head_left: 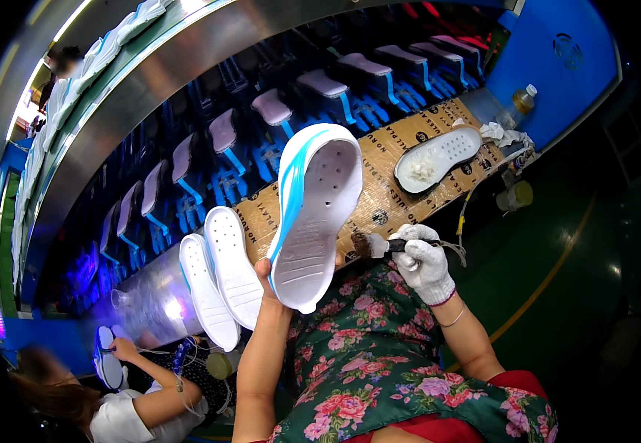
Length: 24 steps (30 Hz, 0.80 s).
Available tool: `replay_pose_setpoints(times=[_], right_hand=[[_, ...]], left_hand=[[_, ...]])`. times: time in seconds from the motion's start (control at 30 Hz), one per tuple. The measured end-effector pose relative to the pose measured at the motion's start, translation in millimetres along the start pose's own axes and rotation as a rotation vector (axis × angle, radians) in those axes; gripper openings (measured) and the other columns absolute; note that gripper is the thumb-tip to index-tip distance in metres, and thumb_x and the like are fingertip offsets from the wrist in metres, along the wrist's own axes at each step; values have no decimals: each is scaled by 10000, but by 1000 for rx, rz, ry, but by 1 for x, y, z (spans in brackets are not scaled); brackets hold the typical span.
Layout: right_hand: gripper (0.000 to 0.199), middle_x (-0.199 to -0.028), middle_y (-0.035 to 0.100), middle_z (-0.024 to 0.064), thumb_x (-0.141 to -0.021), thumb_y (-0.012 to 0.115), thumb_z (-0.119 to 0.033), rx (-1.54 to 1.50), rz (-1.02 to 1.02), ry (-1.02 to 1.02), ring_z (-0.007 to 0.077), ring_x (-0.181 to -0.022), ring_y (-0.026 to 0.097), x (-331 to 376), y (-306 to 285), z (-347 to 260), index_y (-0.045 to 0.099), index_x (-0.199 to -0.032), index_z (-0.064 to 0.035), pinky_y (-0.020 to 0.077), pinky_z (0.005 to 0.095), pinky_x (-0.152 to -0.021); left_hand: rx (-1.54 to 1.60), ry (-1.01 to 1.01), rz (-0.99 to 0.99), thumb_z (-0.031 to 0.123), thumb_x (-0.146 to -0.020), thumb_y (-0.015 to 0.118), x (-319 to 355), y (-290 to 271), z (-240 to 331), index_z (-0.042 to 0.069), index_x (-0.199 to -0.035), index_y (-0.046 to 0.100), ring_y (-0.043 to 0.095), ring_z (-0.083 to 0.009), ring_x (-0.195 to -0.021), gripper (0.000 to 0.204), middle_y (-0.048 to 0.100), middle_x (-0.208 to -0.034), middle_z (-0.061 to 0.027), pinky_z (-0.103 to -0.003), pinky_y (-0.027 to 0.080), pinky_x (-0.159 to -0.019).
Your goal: The person applies adhesive to the interior of shoe outsoles using a brush, moving them from the table to the workstation and then placing the finished pieces onto a conveyor belt.
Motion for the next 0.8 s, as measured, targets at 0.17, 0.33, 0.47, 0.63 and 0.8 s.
replay_pose_setpoints(times=[0.17, 0.33, 0.47, 0.63, 0.8], right_hand=[[166, -967, 694, 196, -849, 632, 63, -124, 26, 40, 151, -598, 560, 2, -8, 2, 699, -997, 31, 460, 222, -523], [136, -976, 700, 186, -862, 637, 38, -200, 17, 14, 142, -624, 585, -1, -4, -11, 686, -988, 43, 467, 199, -524], [134, -968, 691, 175, -872, 641, 19, -229, 32, -11, 136, -628, 584, -1, -11, -20, 674, -1000, 43, 476, 196, -524], [116, -921, 669, 143, -889, 640, -6, -247, 65, -19, 122, -624, 582, 0, -15, -24, 652, -999, 30, 480, 193, -531], [120, -912, 669, 131, -895, 643, -17, -236, 82, -27, 107, -618, 573, 0, -24, -23, 644, -1008, 22, 478, 191, -529]], left_hand=[[56, 2, -28, 778, -653, 724, -3, 9, -4, -10, -1459, 436, 629, -398, -955, 1163, 551, -1274, -277, -426, 565, -724], [71, -23, -22, 716, -650, 767, -4, 7, -4, -17, -1460, 425, 641, -418, -981, 1145, 551, -1275, -283, -442, 594, -767], [38, -28, 27, 668, -642, 790, -4, 13, -4, -25, -1458, 409, 658, -416, -996, 1136, 558, -1259, -275, -435, 617, -793], [-30, -3, 143, 662, -638, 789, 2, 10, -5, -34, -1454, 390, 675, -367, -987, 1143, 570, -1238, -251, -406, 622, -794], [-50, -13, 127, 674, -647, 777, 5, 5, -6, -36, -1459, 383, 679, -366, -1000, 1149, 576, -1246, -250, -426, 618, -821]])
Point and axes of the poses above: each hand's wrist, its own x-axis away from the middle knuckle, its own y-axis out of the palm, z = x × y, the point moved 8 cm from there along -x, towards the middle knuckle
